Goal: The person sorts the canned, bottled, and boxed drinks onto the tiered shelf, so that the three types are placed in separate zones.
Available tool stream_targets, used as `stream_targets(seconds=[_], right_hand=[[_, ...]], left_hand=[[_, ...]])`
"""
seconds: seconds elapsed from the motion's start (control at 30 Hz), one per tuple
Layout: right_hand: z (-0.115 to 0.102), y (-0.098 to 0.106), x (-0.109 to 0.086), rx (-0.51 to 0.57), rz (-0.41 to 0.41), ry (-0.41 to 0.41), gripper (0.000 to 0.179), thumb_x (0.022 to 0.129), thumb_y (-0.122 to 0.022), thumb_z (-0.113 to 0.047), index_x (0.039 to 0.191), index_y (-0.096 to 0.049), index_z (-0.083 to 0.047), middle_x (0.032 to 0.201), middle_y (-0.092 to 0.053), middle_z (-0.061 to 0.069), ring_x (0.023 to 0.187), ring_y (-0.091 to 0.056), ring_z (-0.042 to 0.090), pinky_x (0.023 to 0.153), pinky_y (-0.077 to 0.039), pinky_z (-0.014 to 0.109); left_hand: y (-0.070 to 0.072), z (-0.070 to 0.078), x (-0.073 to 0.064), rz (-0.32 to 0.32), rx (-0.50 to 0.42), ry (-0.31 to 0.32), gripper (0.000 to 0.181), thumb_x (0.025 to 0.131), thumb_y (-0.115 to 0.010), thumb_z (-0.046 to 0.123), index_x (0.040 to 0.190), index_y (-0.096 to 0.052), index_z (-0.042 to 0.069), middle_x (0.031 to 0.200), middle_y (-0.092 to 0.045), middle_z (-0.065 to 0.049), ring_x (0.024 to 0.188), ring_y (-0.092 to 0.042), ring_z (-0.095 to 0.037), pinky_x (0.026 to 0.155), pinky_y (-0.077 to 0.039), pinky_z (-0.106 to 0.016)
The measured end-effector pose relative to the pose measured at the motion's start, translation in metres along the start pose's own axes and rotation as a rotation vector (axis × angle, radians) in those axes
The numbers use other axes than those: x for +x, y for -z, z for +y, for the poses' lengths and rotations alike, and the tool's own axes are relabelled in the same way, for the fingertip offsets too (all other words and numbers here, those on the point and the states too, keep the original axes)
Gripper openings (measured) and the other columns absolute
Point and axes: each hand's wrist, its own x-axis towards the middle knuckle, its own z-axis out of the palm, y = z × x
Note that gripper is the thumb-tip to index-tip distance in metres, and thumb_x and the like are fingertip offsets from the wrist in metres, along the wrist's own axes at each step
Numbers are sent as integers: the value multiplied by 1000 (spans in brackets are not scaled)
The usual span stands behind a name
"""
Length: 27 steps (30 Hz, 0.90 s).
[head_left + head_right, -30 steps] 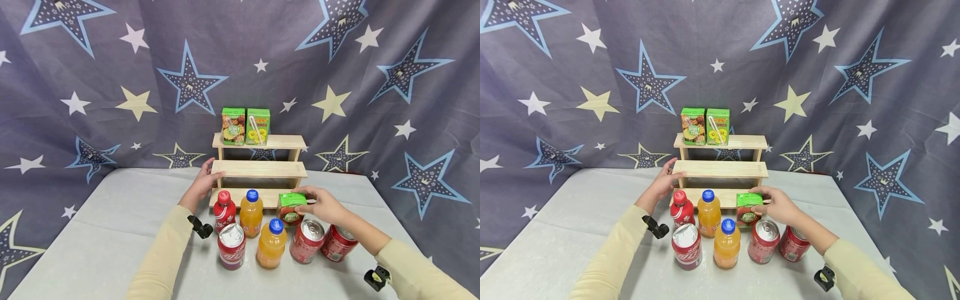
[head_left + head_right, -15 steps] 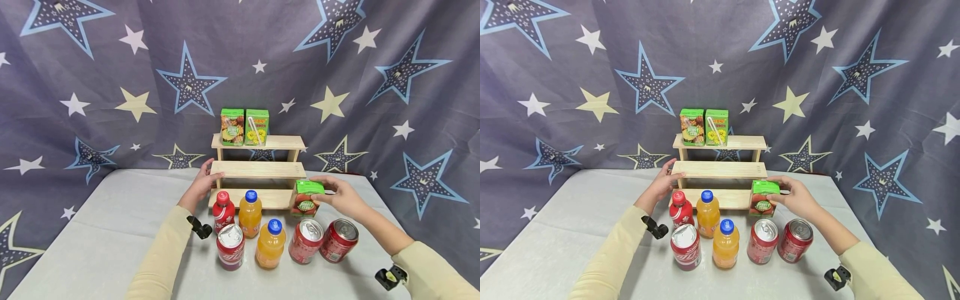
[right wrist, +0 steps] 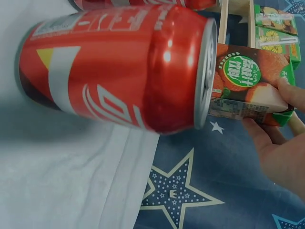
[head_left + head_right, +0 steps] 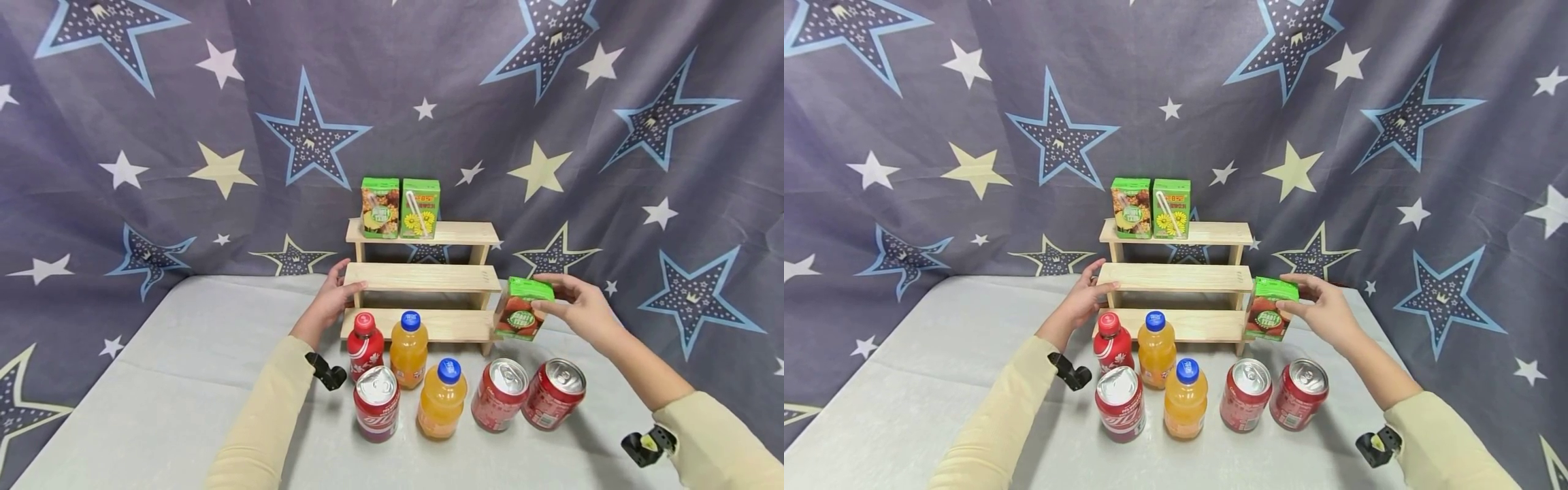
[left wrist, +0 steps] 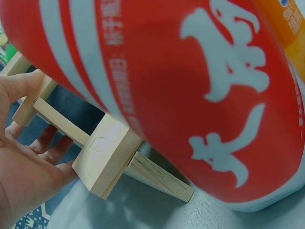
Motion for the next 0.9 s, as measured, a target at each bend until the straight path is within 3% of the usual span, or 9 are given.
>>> stream_targets(seconds=[0.2, 0.67, 0.9], right_hand=[[-1, 8, 6, 15, 34, -12, 60, 86, -65, -39, 136, -47, -11, 121, -56, 15, 89, -52, -1, 73, -48, 18], [-8, 16, 23, 71, 108, -42, 65, 85, -65, -42, 139, -44, -11, 121, -55, 8, 91, -52, -1, 72, -45, 11], [-18, 20, 34, 98, 138, -47, 69, 84, -66, -44, 140, -43, -12, 128, -53, 9, 94, -51, -3, 71, -47, 12]], left_hand=[[0, 0, 0, -3, 1, -1, 78, 90, -60, 13, 150, -12, 26, 148, -28, -21, 129, -39, -40, 106, -32, -57], [0, -1, 1, -3, -2, -2, 78, 90, -60, 12, 150, -12, 25, 148, -28, -21, 129, -40, -41, 105, -35, -56], [-1, 13, -13, -28, -4, 19, 78, 90, -59, 10, 150, -10, 22, 149, -25, -24, 130, -38, -43, 106, -32, -57]])
